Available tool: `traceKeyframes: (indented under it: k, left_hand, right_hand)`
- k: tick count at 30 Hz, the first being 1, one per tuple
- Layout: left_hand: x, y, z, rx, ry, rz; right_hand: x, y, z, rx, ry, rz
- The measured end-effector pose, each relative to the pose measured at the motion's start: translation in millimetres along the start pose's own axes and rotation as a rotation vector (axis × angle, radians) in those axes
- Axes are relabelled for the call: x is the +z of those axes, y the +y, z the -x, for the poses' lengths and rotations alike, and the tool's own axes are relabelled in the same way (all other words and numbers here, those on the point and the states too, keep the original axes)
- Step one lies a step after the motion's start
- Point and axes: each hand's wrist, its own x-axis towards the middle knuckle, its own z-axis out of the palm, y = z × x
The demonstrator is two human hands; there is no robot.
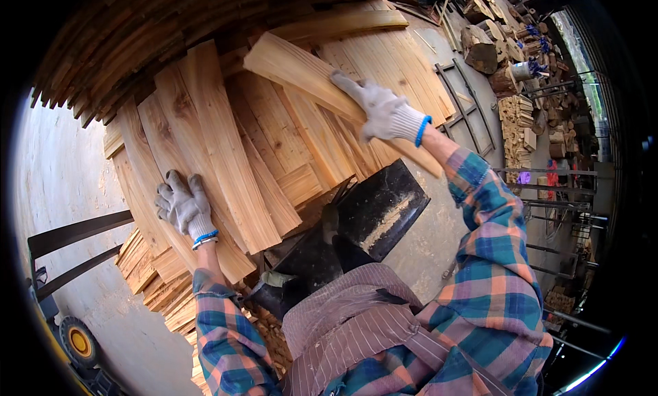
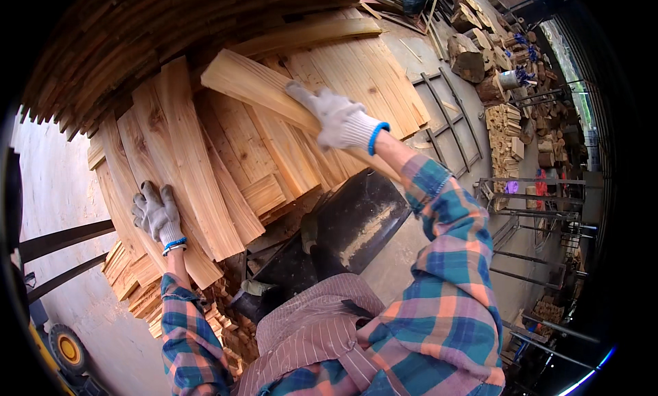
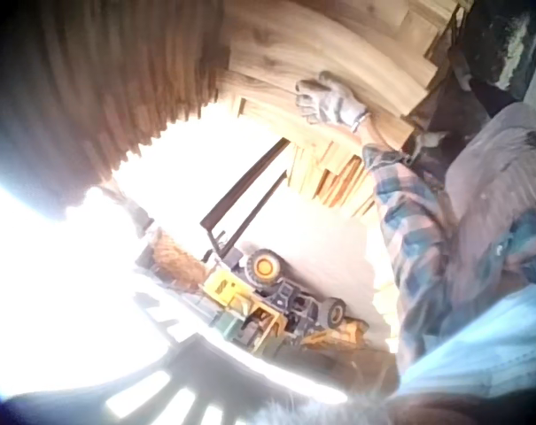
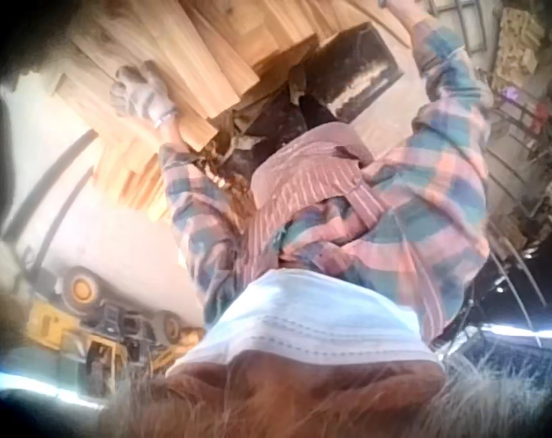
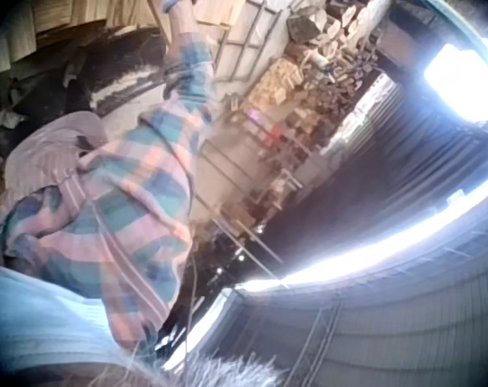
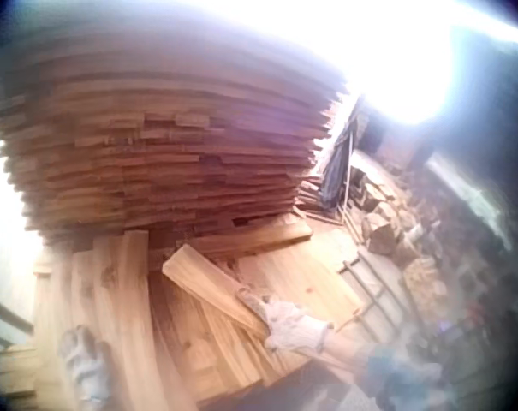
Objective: The person stacks wooden planks from a large pile onto a metal platform. They repeatedly pick up planks, align them, and place them on the platform, occasionally adjusting the stack. A forklift is visible in the background.
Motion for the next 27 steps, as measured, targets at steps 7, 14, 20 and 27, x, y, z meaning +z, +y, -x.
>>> traceKeyframes:
  k: [7,14,20,27]
  left_hand:
    - [16,-10,-6,0.052,0.044,-0.042]
    - [16,-3,-5,0.043,-0.047,-0.067]
    - [30,-6,-1,0.064,-0.023,-0.100]
    - [-4,12,-5,0.044,0.034,0.023]
  right_hand:
    - [88,129,22,-0.268,0.056,0.443]
    - [94,118,21,-0.239,-0.079,0.242]
    - [98,136,28,-0.262,0.004,0.165]
    - [78,99,16,-0.165,-0.112,0.186]
